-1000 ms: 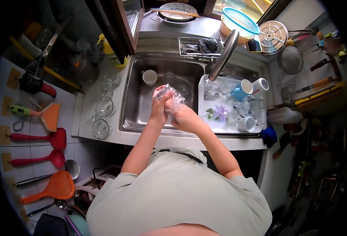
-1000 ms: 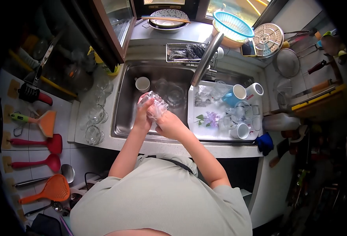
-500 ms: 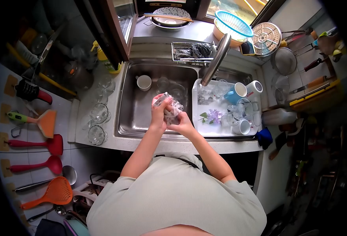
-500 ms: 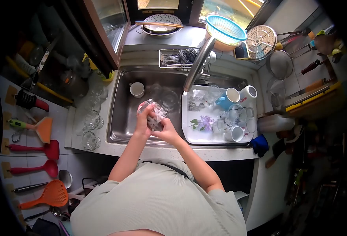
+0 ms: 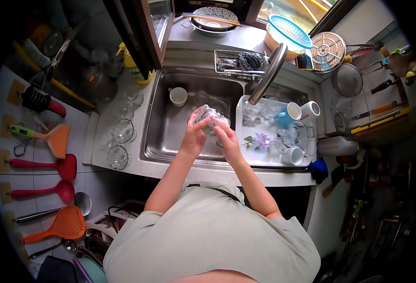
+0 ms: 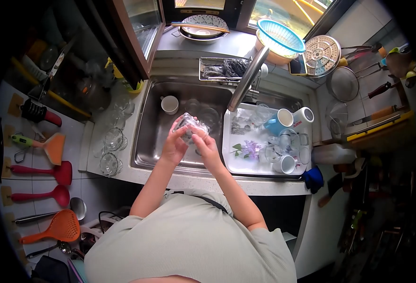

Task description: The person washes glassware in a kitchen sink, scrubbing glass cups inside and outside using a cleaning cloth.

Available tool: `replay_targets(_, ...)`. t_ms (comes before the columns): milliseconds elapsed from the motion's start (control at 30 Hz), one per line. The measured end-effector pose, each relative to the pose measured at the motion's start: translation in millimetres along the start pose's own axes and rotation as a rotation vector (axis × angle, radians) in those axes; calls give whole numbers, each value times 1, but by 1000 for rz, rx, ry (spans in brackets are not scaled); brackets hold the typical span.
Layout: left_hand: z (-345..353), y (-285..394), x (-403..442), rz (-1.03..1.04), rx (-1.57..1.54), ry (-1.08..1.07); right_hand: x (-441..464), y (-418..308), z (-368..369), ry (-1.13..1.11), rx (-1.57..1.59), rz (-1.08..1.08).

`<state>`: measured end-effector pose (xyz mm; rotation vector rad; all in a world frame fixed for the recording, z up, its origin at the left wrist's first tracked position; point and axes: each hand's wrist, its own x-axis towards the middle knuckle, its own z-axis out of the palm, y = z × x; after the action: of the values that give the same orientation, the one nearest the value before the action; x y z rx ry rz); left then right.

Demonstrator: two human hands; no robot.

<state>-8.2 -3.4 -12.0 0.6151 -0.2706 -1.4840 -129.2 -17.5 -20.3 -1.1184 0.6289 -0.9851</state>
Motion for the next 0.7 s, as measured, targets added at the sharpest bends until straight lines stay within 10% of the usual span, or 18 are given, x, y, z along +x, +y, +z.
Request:
replay_targets(67, -18, -19, 7, -54, -48, 180, -3, -8, 8, -70, -747, -208)
replay_targets(167, -17, -17, 6, -112, -129, 213, -5, -1, 15, -96, -809, -236)
replay_targets(333, 0, -7, -3, 155, -59, 65, 1, -24, 9, -38, 576, 489)
replay_targets(500, 6, 6, -1, 159, -40, -86, 0, -25, 14, 17, 968, 517)
replay_targets(700, 5, 5, -1, 135, -84, -7, -2, -25, 20, -281, -691, -251)
